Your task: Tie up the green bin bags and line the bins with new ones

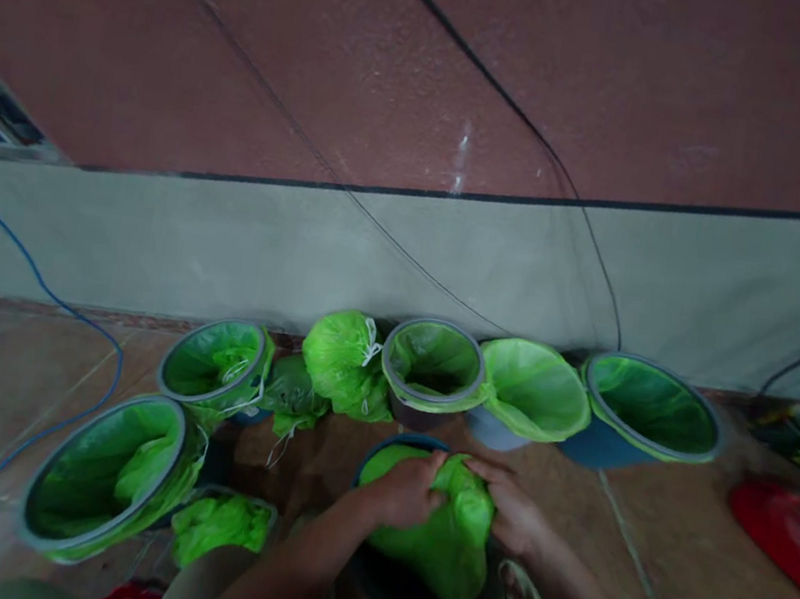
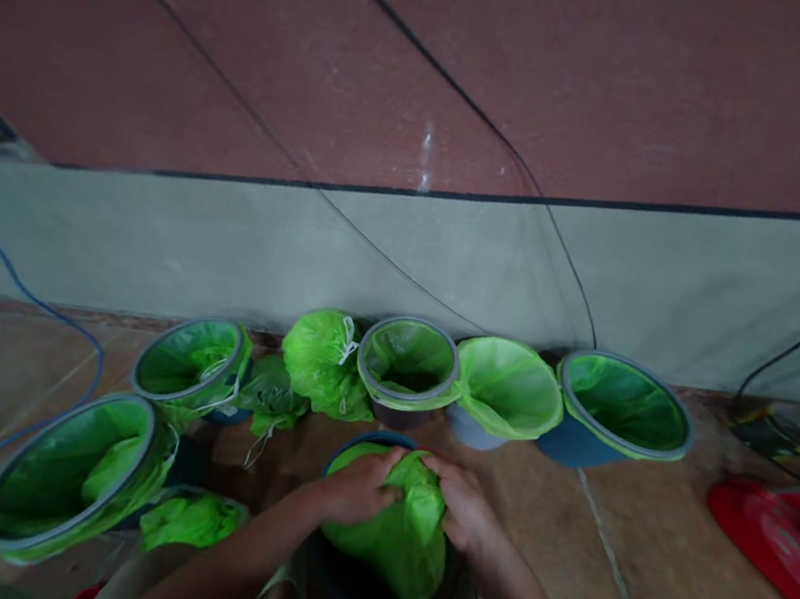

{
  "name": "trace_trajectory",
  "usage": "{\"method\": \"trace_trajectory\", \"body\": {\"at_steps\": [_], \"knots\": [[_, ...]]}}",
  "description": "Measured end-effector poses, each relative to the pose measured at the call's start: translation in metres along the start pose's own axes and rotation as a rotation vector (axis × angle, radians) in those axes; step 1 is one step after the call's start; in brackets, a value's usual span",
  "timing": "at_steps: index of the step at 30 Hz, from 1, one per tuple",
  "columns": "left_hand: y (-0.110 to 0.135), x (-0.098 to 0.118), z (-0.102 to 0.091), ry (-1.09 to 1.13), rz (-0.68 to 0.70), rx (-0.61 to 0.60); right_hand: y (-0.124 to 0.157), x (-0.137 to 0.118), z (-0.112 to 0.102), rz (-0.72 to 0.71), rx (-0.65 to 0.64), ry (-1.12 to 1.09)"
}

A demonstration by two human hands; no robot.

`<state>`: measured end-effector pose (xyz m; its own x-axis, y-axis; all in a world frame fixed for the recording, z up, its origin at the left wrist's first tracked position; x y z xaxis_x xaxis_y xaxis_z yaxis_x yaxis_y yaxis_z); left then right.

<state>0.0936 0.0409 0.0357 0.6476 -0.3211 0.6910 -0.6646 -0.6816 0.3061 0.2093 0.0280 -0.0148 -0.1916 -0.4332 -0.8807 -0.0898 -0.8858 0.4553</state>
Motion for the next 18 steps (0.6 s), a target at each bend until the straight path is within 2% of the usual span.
{"method": "trace_trajectory", "body": {"at_steps": [2,4,5,7,9,10,13,15,16,18], "knots": [[-0.003,-0.003,-0.001,-0.067,-0.054,0.035,0.003,-0.014,-0.010,-0.028,0.099,0.086],[-0.006,-0.005,-0.010,-0.080,-0.099,0.100,0.010,-0.039,-0.015,-0.149,0.167,0.292],[-0.007,-0.005,-0.016,-0.072,-0.116,0.131,0.015,-0.053,-0.009,-0.237,0.138,0.417],[-0.007,-0.004,-0.029,-0.048,-0.131,0.176,0.027,-0.066,0.014,-0.383,-0.014,0.617],[-0.006,0.000,-0.041,-0.018,-0.130,0.203,0.039,-0.063,0.031,-0.445,-0.135,0.729],[-0.004,0.002,-0.047,-0.003,-0.130,0.215,0.042,-0.058,0.035,-0.444,-0.145,0.766],[0.005,0.007,-0.061,0.017,-0.158,0.249,0.045,-0.049,0.036,-0.428,-0.067,0.794],[0.016,0.009,-0.077,0.021,-0.188,0.312,0.044,-0.055,0.043,-0.435,-0.058,0.721],[0.024,0.008,-0.090,0.033,-0.205,0.383,0.043,-0.063,0.049,-0.443,-0.066,0.660],[0.047,0.003,-0.126,0.107,-0.219,0.609,0.037,-0.087,0.068,-0.441,-0.091,0.540]]}}
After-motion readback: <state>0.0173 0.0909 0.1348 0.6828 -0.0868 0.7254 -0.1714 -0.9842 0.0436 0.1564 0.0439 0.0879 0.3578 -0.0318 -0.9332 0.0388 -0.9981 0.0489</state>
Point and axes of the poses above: each hand's wrist, its own y-axis away from the middle knuckle, its own z-axis out of the palm, x = y × z, the point moved 10 cm from there along -y, towards the middle knuckle
